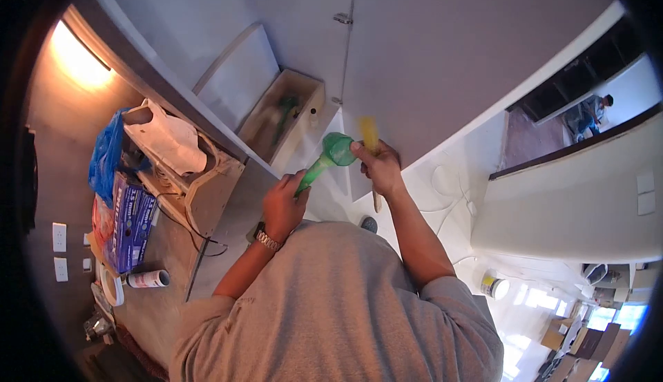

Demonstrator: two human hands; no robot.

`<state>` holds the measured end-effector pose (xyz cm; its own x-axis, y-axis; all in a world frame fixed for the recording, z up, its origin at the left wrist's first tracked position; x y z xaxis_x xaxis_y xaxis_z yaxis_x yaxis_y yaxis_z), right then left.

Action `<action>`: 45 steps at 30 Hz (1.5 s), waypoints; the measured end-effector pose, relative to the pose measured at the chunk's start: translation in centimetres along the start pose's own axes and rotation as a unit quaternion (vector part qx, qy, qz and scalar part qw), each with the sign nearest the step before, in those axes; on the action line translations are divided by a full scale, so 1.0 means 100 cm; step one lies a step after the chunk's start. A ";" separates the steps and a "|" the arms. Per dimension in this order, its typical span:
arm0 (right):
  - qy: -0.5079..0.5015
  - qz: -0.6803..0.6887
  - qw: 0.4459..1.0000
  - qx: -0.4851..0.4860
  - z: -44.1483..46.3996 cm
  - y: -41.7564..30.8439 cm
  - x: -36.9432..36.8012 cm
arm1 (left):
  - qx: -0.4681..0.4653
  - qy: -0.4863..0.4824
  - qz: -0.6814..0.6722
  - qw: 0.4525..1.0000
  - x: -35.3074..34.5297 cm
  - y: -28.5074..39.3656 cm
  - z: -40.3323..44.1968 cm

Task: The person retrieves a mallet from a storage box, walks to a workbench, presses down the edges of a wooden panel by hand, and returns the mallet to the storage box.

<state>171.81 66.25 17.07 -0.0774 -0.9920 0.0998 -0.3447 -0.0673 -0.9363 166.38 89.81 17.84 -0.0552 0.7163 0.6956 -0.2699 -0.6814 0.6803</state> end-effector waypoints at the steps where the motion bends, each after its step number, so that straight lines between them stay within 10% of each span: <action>1: 0.007 0.007 1.000 0.007 0.002 -0.001 0.002 | 0.014 -0.004 -0.033 0.999 -0.002 -0.003 -0.001; 9: 0.033 -0.051 0.998 0.015 0.007 0.001 0.028 | 0.125 -0.093 -0.230 0.961 -0.054 -0.079 -0.019; 12: 0.048 -0.074 0.996 0.003 0.009 0.008 0.043 | 0.321 -0.159 -0.389 0.849 -0.088 -0.105 -0.023; 24: 0.002 -0.163 0.987 -0.009 0.024 0.009 0.089 | 0.471 -0.204 -0.378 0.771 -0.201 -0.207 0.033; 33: 0.007 -0.197 0.972 -0.127 0.032 0.012 0.103 | 0.577 0.039 -0.615 0.536 -0.250 -0.294 0.114; 36: 0.039 -0.219 0.959 -0.176 0.040 0.011 0.103 | 0.454 0.068 -0.642 0.614 -0.246 -0.354 0.163; 39: 0.047 -0.255 0.928 -0.267 0.052 0.011 0.098 | 0.548 0.164 -0.674 0.468 -0.255 -0.409 0.194; 42: 0.077 -0.155 0.940 -0.294 0.059 0.035 0.097 | 0.570 0.146 -0.586 0.558 -0.263 -0.471 0.211; 45: 0.058 -0.231 0.889 -0.391 0.069 0.057 0.102 | 0.559 -0.103 -0.298 0.767 -0.271 -0.543 0.211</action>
<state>175.50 55.05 10.39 0.1600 -0.8572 0.4895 -0.9067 -0.3237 -0.2705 202.78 104.21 -33.09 -0.0581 0.9900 0.1282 0.8107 -0.0282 0.5848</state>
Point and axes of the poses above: each hand's wrist, its own z-axis towards the middle knuckle, its own x-axis out of the back of the hand, y = z × x, the point moved 7 cm from there along z, towards the middle knuckle, and after that the axes turned 4 degrees about -z, right-handed, at the moved point
